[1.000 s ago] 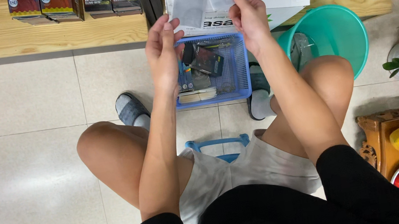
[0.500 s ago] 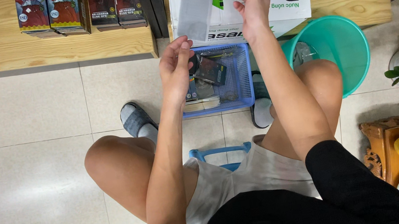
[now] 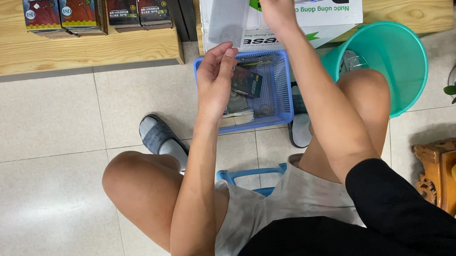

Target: The person picks up a packaged screen protector, wipes the packaging with a cloth, removes the protector from the box and its sleeve, and cleans the surface of a mobile phone.

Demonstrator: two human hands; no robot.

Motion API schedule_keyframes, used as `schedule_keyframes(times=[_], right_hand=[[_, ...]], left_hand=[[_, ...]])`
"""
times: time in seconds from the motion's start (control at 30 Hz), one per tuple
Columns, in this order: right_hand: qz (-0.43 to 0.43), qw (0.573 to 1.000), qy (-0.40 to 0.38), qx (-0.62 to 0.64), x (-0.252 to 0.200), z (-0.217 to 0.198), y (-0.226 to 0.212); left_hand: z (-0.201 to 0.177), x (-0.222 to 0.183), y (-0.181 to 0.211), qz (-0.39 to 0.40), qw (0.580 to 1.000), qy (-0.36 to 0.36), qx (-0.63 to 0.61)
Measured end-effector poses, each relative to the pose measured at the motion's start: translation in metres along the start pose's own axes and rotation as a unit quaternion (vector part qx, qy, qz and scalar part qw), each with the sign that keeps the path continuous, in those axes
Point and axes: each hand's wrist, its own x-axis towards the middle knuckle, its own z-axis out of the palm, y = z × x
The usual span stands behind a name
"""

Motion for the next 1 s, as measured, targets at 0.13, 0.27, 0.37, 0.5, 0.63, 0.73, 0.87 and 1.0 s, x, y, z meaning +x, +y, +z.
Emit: schedule_keyframes(times=[0.13,0.27,0.37,0.5,0.63,0.73,0.87,1.0], right_hand=[[-0.145,0.987,0.069,-0.021,-0.034,0.022,-0.021],[-0.148,0.938,-0.104,-0.297,-0.061,0.034,-0.028],[-0.189,0.89,-0.162,-0.383,-0.069,0.036,-0.011],[-0.278,0.862,-0.098,-0.412,-0.074,0.033,-0.006],[-0.359,0.84,-0.047,-0.404,-0.089,0.02,-0.043],[-0.392,0.853,-0.028,-0.345,-0.106,0.004,-0.08],[-0.442,0.853,-0.046,-0.274,-0.134,-0.014,-0.102],[-0.54,0.814,-0.094,-0.19,-0.148,-0.024,-0.126]], left_hand=[[-0.001,0.006,-0.006,0.05,0.999,-0.003,0.011],[-0.002,0.0,0.006,0.096,0.995,0.012,-0.004],[-0.005,-0.001,0.011,0.11,0.994,0.025,0.0],[-0.008,-0.007,0.024,0.086,0.995,0.053,0.027],[-0.013,-0.002,0.018,0.111,0.99,0.09,0.007],[-0.011,-0.003,0.016,0.104,0.984,0.138,-0.034],[-0.003,-0.01,0.027,-0.015,0.98,0.006,-0.196],[-0.005,-0.022,0.05,-0.065,0.869,-0.225,-0.437]])
